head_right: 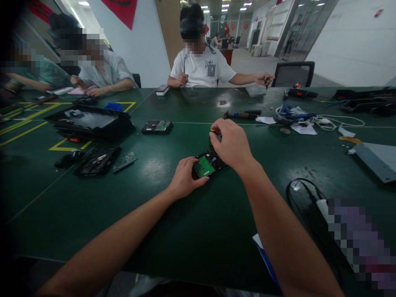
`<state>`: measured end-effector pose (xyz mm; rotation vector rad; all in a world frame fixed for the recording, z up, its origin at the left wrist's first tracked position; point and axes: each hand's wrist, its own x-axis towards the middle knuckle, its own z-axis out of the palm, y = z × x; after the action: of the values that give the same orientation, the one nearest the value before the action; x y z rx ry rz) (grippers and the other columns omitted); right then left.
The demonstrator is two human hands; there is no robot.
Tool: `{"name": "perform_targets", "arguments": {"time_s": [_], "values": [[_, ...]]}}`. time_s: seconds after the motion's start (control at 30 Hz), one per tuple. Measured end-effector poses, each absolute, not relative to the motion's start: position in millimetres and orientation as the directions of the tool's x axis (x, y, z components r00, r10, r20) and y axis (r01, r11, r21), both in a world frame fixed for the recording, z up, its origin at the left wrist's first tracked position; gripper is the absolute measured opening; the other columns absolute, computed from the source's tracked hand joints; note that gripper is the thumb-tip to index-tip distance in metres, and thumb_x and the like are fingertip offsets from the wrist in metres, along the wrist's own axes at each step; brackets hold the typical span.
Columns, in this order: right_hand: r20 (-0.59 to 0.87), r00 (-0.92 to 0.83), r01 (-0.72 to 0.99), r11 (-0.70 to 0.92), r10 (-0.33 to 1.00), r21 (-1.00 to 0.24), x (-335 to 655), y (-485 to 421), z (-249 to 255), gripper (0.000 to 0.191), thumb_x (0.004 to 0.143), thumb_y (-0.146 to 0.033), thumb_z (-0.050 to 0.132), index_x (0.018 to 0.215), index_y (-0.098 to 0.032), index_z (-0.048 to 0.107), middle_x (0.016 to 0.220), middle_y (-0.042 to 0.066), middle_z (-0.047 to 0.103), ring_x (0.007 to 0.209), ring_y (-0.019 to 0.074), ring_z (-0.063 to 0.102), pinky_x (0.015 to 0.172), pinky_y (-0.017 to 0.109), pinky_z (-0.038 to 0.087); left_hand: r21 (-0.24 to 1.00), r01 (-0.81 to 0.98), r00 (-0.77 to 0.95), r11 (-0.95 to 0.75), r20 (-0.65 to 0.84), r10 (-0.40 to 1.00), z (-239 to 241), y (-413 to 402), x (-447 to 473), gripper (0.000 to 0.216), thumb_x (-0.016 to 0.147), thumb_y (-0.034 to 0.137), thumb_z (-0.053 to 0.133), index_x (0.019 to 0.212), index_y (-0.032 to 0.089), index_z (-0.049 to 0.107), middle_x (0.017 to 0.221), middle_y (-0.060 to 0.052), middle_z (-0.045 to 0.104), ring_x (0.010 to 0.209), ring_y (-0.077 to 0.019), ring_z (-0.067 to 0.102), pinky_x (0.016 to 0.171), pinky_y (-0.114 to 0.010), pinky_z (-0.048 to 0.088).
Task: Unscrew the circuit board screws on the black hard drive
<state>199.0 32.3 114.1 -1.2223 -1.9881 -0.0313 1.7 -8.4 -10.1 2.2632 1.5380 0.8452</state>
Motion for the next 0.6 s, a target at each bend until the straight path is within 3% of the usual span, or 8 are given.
{"name": "perform_targets", "arguments": {"time_s": [0.2, 0.4, 0.6], "values": [[0.607, -0.211, 0.757, 0.521, 0.766, -0.395, 198.9, 31.5, 115.2, 0.010, 0.091, -0.031, 0.064, 0.088, -0.022, 0.064, 0.087, 0.006, 0.072, 0.082, 0.0240, 0.066, 0.075, 0.038, 0.048, 0.530, 0.752, 0.264, -0.393, 0.304, 0.915, -10.6, -7.9, 1.7, 0.072, 0.077, 0.053, 0.078, 0.133, 0.017, 0.053, 0.138, -0.015, 0.057, 0.132, -0.0338, 0.050, 0.114, -0.051, 0.043], [0.627, -0.243, 0.754, 0.550, 0.740, -0.358, 197.6, 31.3, 115.3, 0.008, 0.090, -0.027, 0.063, 0.092, -0.021, 0.068, 0.094, 0.008, 0.073, 0.087, 0.0249, 0.067, 0.080, 0.040, 0.050, 0.532, 0.748, 0.260, -0.396, 0.314, 0.913, -11.0, -7.7, 2.3, 0.071, 0.077, 0.053, 0.079, 0.132, 0.017, 0.053, 0.137, -0.015, 0.058, 0.132, -0.0340, 0.050, 0.114, -0.052, 0.042], [0.613, -0.167, 0.754, 0.501, 0.772, -0.425, 197.9, 32.7, 114.1, 0.008, 0.087, -0.028, 0.066, 0.087, -0.021, 0.063, 0.087, 0.006, 0.072, 0.079, 0.0233, 0.066, 0.074, 0.038, 0.050, 0.526, 0.754, 0.261, -0.393, 0.309, 0.915, -10.5, -8.2, 2.1, 0.071, 0.077, 0.054, 0.078, 0.133, 0.016, 0.053, 0.137, -0.016, 0.057, 0.132, -0.0340, 0.050, 0.114, -0.051, 0.042]]}}
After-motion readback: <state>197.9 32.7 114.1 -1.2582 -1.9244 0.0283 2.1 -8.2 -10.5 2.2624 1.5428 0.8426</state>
